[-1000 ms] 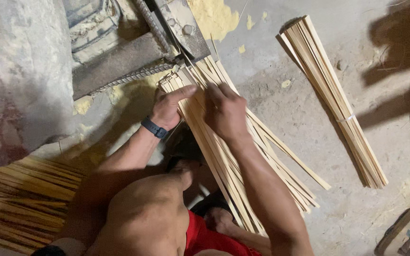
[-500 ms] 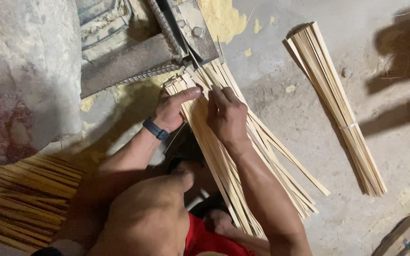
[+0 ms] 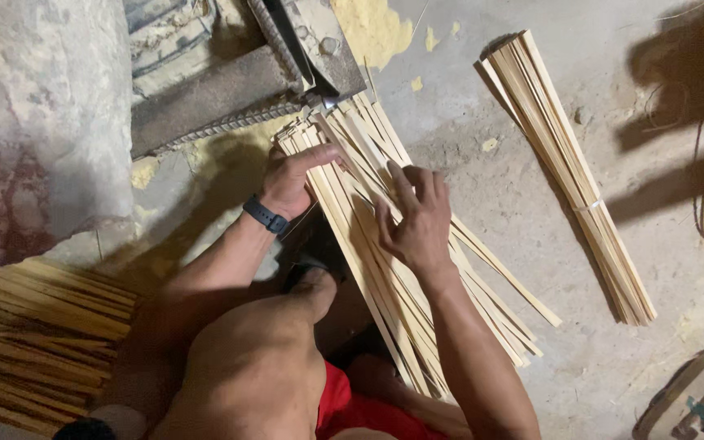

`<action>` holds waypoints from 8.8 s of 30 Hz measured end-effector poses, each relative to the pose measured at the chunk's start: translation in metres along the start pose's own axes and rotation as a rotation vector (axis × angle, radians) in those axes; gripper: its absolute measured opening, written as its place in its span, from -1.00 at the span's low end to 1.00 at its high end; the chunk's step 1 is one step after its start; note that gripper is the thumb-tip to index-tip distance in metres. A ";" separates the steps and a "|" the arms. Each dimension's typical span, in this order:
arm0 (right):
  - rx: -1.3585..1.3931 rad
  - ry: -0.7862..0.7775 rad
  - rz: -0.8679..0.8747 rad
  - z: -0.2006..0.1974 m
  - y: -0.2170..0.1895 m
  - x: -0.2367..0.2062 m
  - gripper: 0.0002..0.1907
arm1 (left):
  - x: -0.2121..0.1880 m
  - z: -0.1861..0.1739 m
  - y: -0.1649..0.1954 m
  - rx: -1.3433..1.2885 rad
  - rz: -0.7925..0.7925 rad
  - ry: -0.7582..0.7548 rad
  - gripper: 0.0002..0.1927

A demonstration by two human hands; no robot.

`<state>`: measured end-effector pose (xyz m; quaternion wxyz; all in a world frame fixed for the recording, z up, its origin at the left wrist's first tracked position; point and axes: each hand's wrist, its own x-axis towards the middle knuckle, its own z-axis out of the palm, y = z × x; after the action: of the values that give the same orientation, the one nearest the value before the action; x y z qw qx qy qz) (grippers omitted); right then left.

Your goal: The person uses a floor-mounted blade splitter to split long bamboo strips into thinner slats. They feed the strips through the blade, collect the split slats, and occasionally reposition the bundle to continue splitting.

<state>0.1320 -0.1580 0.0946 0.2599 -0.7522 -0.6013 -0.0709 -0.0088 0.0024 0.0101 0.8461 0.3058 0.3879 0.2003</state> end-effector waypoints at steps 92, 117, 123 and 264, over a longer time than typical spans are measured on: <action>0.486 -0.141 0.316 0.033 0.015 -0.013 -0.94 | 0.012 -0.020 -0.020 0.059 -0.106 -0.014 -0.63; 0.246 -0.430 0.407 0.011 0.009 -0.005 -0.67 | 0.003 -0.021 -0.048 0.014 -0.133 -0.101 -0.69; 0.189 -0.626 0.576 0.021 0.039 -0.051 -0.75 | -0.019 -0.012 -0.034 -0.151 -0.009 -0.104 -0.83; 0.270 -0.028 0.145 0.028 0.013 0.007 -0.82 | 0.012 -0.012 -0.013 -0.253 -0.185 -0.060 -0.74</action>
<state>0.1406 -0.1408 0.0691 0.3548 -0.7529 -0.5529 0.0399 -0.0093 0.0042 -0.0109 0.9039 0.1657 0.3608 0.1594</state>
